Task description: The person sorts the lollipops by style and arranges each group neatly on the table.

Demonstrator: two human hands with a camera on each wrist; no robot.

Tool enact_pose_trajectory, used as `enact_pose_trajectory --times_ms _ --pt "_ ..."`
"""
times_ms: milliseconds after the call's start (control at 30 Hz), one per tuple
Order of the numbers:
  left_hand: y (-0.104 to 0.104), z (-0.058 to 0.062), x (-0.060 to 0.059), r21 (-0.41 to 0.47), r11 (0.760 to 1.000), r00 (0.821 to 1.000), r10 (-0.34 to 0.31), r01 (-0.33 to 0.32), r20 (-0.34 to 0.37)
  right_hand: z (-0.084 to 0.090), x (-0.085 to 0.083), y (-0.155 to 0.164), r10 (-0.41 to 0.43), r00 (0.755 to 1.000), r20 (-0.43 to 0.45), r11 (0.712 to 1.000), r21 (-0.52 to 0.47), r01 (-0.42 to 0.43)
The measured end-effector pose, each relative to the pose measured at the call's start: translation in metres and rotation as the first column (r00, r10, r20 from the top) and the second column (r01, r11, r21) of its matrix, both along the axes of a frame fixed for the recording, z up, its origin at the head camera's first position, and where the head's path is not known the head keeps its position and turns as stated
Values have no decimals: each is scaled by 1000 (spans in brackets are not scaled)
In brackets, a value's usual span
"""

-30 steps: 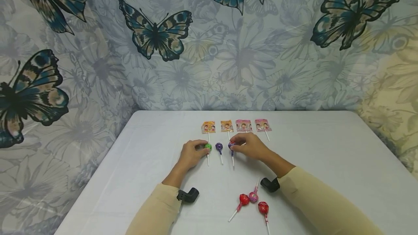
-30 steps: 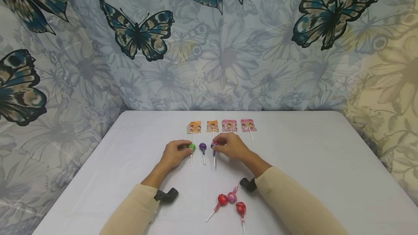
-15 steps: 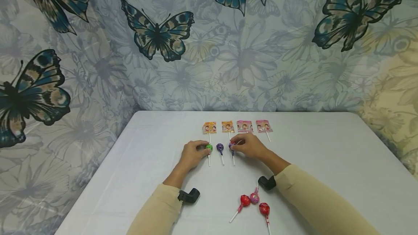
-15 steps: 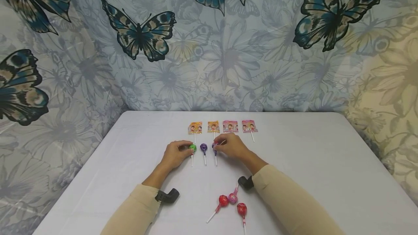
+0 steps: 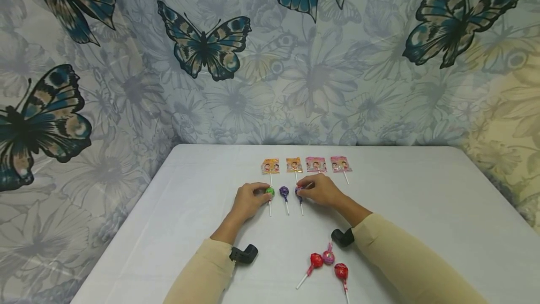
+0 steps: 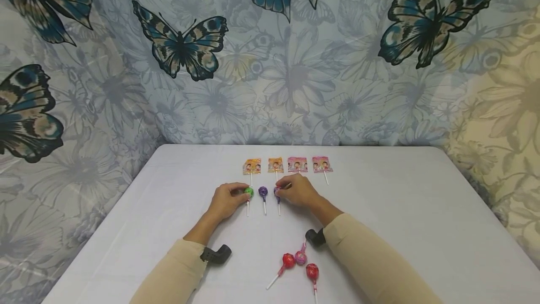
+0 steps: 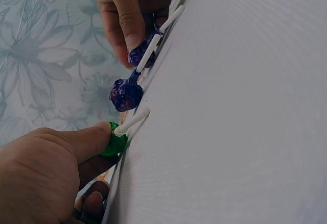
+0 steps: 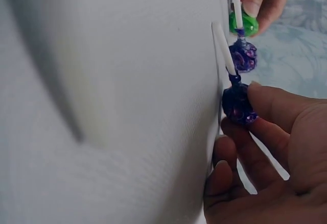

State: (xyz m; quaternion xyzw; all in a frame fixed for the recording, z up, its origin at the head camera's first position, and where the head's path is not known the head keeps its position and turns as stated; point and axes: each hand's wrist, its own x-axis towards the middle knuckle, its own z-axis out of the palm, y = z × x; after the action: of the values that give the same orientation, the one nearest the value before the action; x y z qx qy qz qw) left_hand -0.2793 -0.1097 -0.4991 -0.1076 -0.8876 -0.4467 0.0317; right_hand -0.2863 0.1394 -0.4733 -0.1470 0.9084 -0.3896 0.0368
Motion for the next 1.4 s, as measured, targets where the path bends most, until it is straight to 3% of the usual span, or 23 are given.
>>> enact_pose_trajectory --times_ms 433,733,1400 --pt "0 -1 -1 1 1000 1000 -2 2 2 3 1 -3 -26 1000 -6 1000 -2 26" --pt "1 0 0 -11 1000 1000 7 -7 8 6 2 -3 -60 997 45 998 14 60" --pt "0 -2 -1 2 1000 1000 6 -6 -8 4 -1 -4 -4 1000 13 1000 2 4"
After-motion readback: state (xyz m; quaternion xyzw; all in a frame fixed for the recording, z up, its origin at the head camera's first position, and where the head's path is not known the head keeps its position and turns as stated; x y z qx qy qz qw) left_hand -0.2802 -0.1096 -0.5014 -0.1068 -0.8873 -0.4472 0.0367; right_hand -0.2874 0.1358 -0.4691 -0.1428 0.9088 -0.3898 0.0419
